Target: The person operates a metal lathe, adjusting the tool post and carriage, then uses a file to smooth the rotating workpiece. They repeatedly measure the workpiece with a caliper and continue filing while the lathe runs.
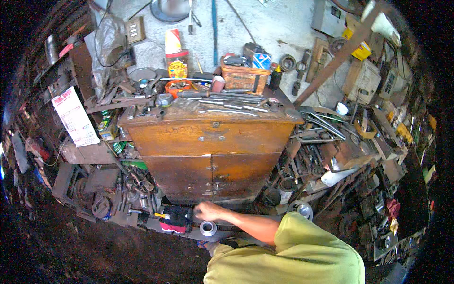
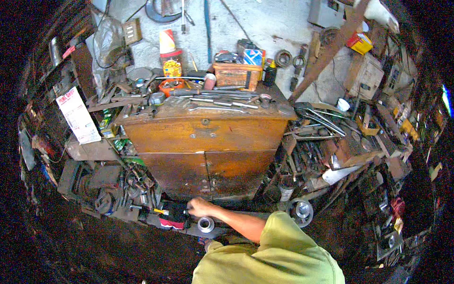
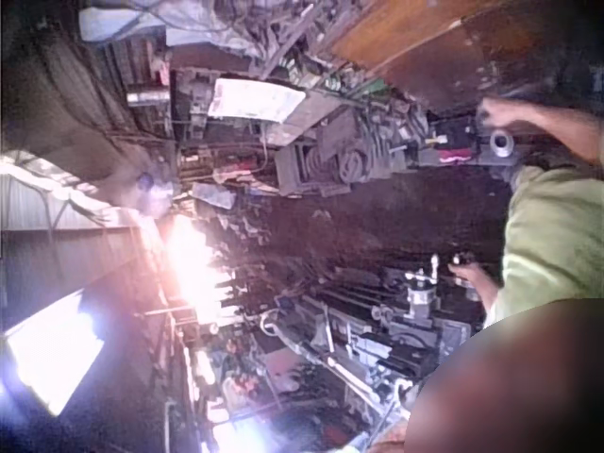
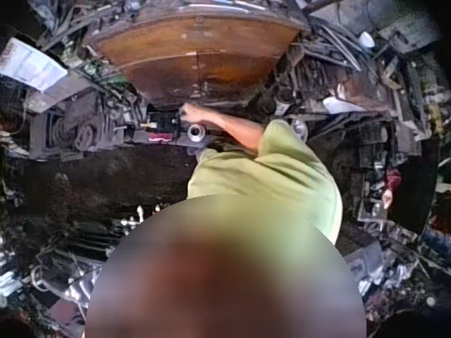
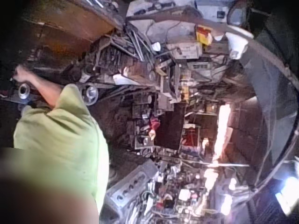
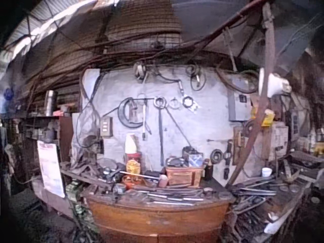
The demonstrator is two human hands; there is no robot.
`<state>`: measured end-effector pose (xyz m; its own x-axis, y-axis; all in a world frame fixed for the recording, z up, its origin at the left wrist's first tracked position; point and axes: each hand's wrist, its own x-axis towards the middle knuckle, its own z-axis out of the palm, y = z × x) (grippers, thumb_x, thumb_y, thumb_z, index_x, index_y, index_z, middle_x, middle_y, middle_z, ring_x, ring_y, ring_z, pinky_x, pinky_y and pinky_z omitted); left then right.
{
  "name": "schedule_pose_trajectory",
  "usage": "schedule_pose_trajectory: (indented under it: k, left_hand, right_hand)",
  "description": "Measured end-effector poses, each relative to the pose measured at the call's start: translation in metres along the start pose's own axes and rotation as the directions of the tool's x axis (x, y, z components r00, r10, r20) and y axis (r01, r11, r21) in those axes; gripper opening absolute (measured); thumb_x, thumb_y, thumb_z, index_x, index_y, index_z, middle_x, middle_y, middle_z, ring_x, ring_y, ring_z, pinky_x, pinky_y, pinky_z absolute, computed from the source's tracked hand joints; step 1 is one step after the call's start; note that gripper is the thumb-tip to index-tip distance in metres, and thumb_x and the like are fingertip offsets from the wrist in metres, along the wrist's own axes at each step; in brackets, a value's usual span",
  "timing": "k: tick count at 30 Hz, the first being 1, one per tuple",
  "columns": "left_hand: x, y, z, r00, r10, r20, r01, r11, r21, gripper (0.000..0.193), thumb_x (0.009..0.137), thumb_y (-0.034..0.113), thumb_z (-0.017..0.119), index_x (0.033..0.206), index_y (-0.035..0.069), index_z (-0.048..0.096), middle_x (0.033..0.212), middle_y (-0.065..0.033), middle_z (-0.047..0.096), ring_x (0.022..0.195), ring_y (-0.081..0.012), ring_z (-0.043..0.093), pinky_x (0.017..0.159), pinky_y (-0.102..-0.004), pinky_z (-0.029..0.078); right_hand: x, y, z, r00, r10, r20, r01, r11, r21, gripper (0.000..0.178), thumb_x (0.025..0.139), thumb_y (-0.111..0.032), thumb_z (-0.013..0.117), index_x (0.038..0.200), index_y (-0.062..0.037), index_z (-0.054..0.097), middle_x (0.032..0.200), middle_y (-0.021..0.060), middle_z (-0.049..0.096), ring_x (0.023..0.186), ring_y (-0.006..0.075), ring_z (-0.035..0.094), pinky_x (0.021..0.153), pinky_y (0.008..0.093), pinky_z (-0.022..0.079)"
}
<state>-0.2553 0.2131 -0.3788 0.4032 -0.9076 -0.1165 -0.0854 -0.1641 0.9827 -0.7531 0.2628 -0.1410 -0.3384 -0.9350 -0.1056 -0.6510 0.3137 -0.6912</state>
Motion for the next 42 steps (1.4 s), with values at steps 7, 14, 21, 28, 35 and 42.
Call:
schedule_pose_trajectory:
  k: [7,14,21,28,35,42]
  left_hand:
    - [-0.044,0.057,0.074,0.874,-0.393,0.287,0.406,0.914,0.015,0.032,0.095,0.013,0.059,0.123,-0.004,0.059,0.113,-0.0160,0.064,0.094,-0.0276,0.062,0.089,-0.0388,0.051]
    - [-0.065,0.085,0.085,0.794,-0.472,0.383,0.480,0.873,0.082,0.037,0.093,0.016,0.061,0.124,-0.004,0.058,0.112,-0.0142,0.065,0.094,-0.0270,0.062,0.088,-0.0399,0.051]
    - [-0.072,0.084,0.082,0.756,-0.531,0.384,0.531,0.839,0.114,0.042,0.091,0.019,0.063,0.126,-0.004,0.057,0.111,-0.0125,0.065,0.094,-0.0263,0.061,0.086,-0.0410,0.051]
    - [-0.086,0.089,0.070,0.719,-0.583,0.378,0.578,0.804,0.139,0.047,0.089,0.022,0.065,0.128,-0.003,0.056,0.110,-0.0108,0.065,0.094,-0.0257,0.061,0.085,-0.0421,0.050]
    - [-0.102,0.116,0.041,0.750,-0.531,0.396,0.443,0.846,0.296,0.060,0.087,0.029,0.070,0.132,-0.007,0.052,0.129,-0.0153,0.059,0.111,-0.0280,0.057,0.097,-0.0399,0.046]
    - [-0.103,0.264,0.094,0.774,-0.151,0.616,0.007,0.973,0.229,0.050,0.091,0.026,0.068,0.129,-0.004,0.055,0.111,-0.0108,0.065,0.101,-0.0180,0.057,0.091,-0.0340,0.047]
  right_hand:
    - [0.025,-0.096,-0.123,0.782,-0.342,-0.521,0.291,0.940,-0.181,0.026,0.088,-0.021,0.065,0.103,0.0013,0.068,0.097,0.0225,0.066,0.095,0.0400,0.064,0.083,0.0482,0.052]
    - [0.082,-0.132,-0.291,0.238,-0.586,-0.774,-0.077,0.783,-0.617,0.020,0.078,-0.009,0.068,0.096,-0.0015,0.064,0.100,0.0155,0.058,0.095,0.0339,0.056,0.076,0.0483,0.048]
    - [0.109,-0.098,-0.357,0.748,0.017,-0.663,-0.457,0.737,-0.497,0.038,0.083,-0.010,0.058,0.120,-0.0081,0.065,0.129,0.0132,0.064,0.122,0.0310,0.058,0.102,0.0560,0.039]
    - [0.118,-0.083,-0.369,0.763,-0.055,-0.644,-0.451,0.668,-0.591,0.034,0.083,-0.016,0.065,0.116,-0.0095,0.067,0.131,0.0141,0.056,0.123,0.0358,0.055,0.100,0.0606,0.037]
    - [0.087,-0.154,-0.381,0.512,-0.485,-0.709,-0.430,0.570,-0.700,0.033,0.092,-0.019,0.052,0.123,-0.0084,0.054,0.112,0.0203,0.059,0.095,0.0393,0.065,0.080,0.0609,0.048]
    - [0.014,-0.265,-0.283,0.326,-0.740,-0.588,0.540,0.657,-0.526,0.034,0.086,-0.006,0.064,0.118,0.0024,0.055,0.100,0.0148,0.061,0.088,0.0239,0.062,0.079,0.0356,0.049]
